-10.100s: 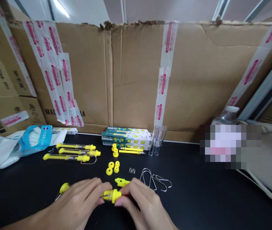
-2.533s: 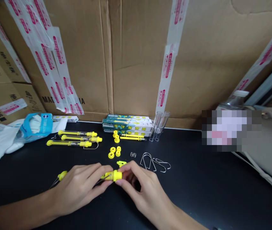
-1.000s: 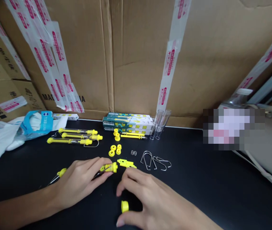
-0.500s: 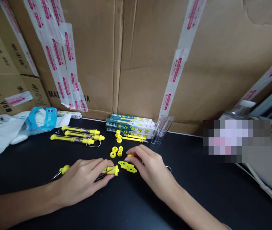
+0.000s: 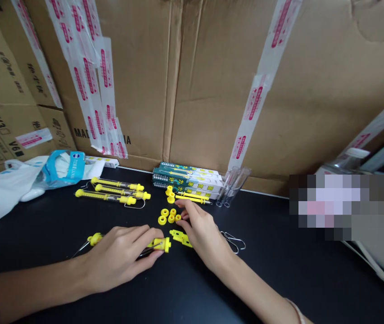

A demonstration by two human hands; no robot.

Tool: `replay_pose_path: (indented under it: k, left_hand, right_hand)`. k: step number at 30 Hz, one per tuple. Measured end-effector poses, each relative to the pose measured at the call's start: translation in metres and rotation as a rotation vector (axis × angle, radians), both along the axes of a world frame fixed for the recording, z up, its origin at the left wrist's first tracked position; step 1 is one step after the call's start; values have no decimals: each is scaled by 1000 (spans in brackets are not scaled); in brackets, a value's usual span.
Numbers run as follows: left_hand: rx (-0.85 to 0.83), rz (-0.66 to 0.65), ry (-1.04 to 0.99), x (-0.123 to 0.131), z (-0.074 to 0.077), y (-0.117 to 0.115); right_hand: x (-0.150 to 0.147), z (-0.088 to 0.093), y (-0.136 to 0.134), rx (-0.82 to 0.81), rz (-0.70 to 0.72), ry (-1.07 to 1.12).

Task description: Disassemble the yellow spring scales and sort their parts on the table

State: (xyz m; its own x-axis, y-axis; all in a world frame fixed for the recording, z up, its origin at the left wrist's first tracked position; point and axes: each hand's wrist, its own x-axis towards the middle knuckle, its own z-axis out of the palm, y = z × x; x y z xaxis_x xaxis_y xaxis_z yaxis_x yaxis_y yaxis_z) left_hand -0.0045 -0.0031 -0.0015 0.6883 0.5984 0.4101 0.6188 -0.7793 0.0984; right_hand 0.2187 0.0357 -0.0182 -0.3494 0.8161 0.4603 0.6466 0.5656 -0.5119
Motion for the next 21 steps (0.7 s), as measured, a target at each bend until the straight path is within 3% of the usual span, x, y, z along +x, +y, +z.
replay_pose_path:
  k: [6, 11, 16, 21]
  left_hand:
    - [23, -22, -18, 0, -1, 1]
    - [35, -47, -31, 0, 0, 3]
    - [97, -100, -17, 1, 1, 4]
    - [135, -196, 46, 1, 5, 2]
  right_hand:
    - [-4, 5, -8, 10, 8, 43]
    - [8, 20, -34, 19, 33, 65]
    - [14, 18, -64, -101, 119, 99]
    - [0, 15, -71, -236, 148, 174]
